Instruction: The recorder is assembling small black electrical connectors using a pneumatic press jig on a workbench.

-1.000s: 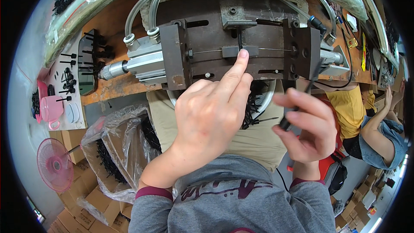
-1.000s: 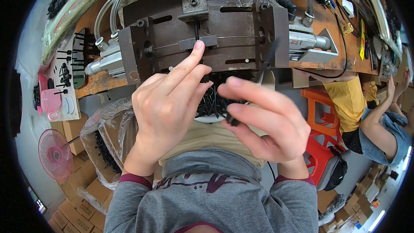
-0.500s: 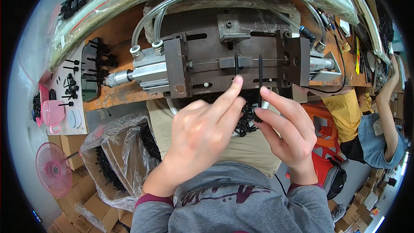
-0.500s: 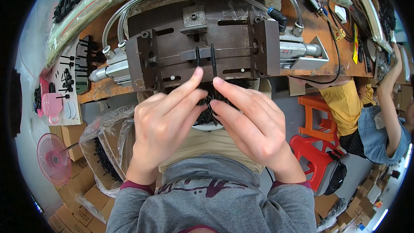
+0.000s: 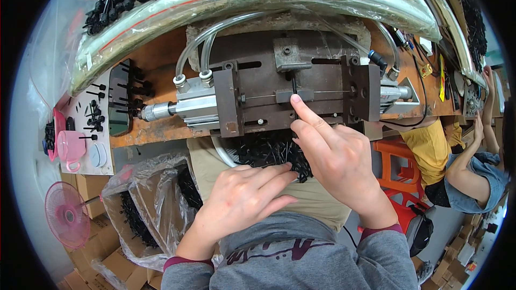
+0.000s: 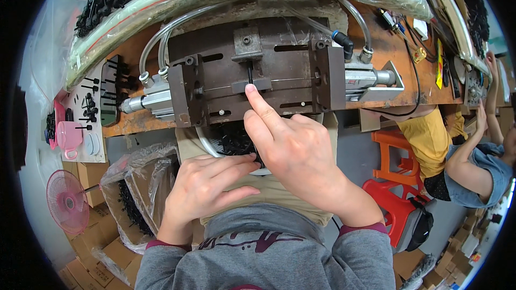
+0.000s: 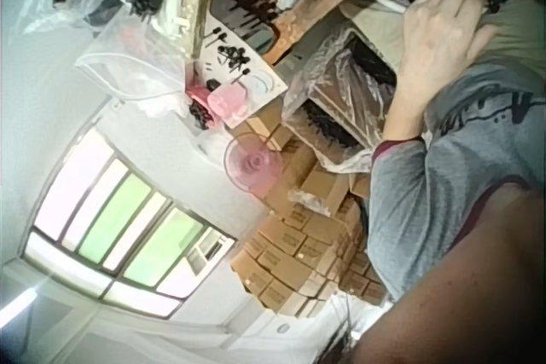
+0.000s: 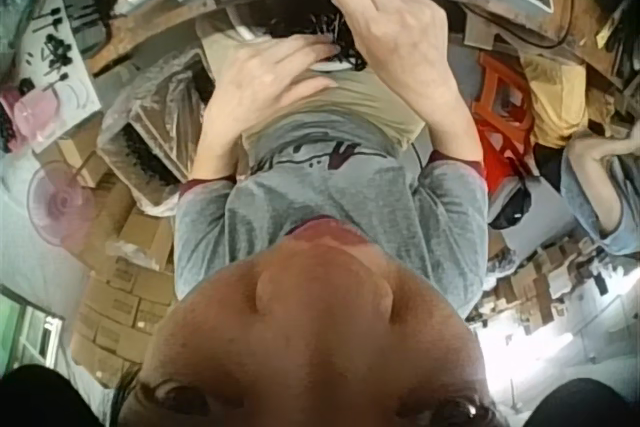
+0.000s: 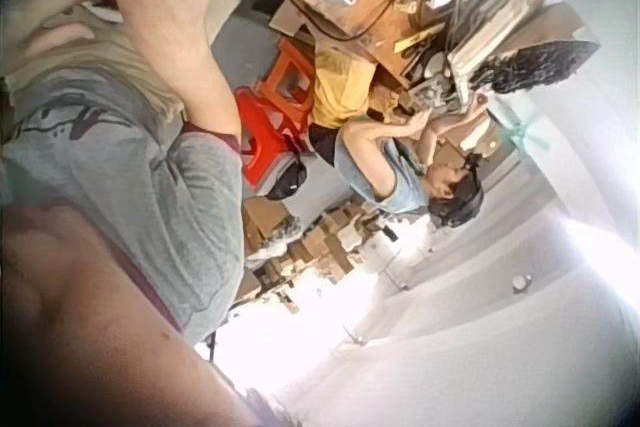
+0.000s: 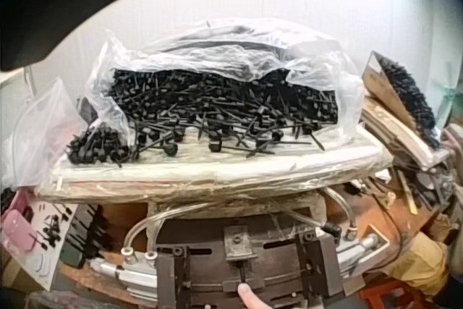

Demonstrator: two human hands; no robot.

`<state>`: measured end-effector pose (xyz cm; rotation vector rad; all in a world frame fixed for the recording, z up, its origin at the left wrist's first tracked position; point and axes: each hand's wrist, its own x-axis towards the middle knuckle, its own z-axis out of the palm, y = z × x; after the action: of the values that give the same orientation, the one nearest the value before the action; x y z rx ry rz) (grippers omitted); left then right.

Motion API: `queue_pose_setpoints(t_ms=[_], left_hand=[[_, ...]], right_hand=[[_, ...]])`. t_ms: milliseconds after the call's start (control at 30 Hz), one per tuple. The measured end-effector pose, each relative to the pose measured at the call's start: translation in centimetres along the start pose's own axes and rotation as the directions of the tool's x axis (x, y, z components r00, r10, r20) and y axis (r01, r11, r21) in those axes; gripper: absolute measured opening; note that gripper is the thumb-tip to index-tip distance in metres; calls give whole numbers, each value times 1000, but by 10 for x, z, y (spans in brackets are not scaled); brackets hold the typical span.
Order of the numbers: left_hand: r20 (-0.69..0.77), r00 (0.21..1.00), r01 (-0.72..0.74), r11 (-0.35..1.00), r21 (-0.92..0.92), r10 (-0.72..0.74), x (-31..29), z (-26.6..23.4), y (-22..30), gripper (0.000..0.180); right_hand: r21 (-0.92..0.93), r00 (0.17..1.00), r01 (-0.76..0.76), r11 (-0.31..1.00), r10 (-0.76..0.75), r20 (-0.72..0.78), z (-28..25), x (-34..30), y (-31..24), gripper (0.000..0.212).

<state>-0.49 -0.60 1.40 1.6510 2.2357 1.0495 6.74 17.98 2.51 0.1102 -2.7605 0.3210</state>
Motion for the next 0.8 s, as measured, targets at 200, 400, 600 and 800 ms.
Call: queue_pose_setpoints(t_ms=[200,400,600,800], left_hand=[[-10,999,-51,998,-29,51,5,0,2,29],[-85,993,-81,997,-11,80,-4,-1,-3,24],[-94,993,-77,996,-39,74,-11,-3,1,20],[-68,989,-134,988,-72,129,-13,5,-1,18]], right_hand=[[-56,997,20,998,-15,78,-8,5,-2,26],[138,982,66,988,-40,-185,-50,46,22,25],[-221,912,103,970,-181,-367,-98,137,96,11],[-406,985,170,898,-163,52,-92,205,127,8]])
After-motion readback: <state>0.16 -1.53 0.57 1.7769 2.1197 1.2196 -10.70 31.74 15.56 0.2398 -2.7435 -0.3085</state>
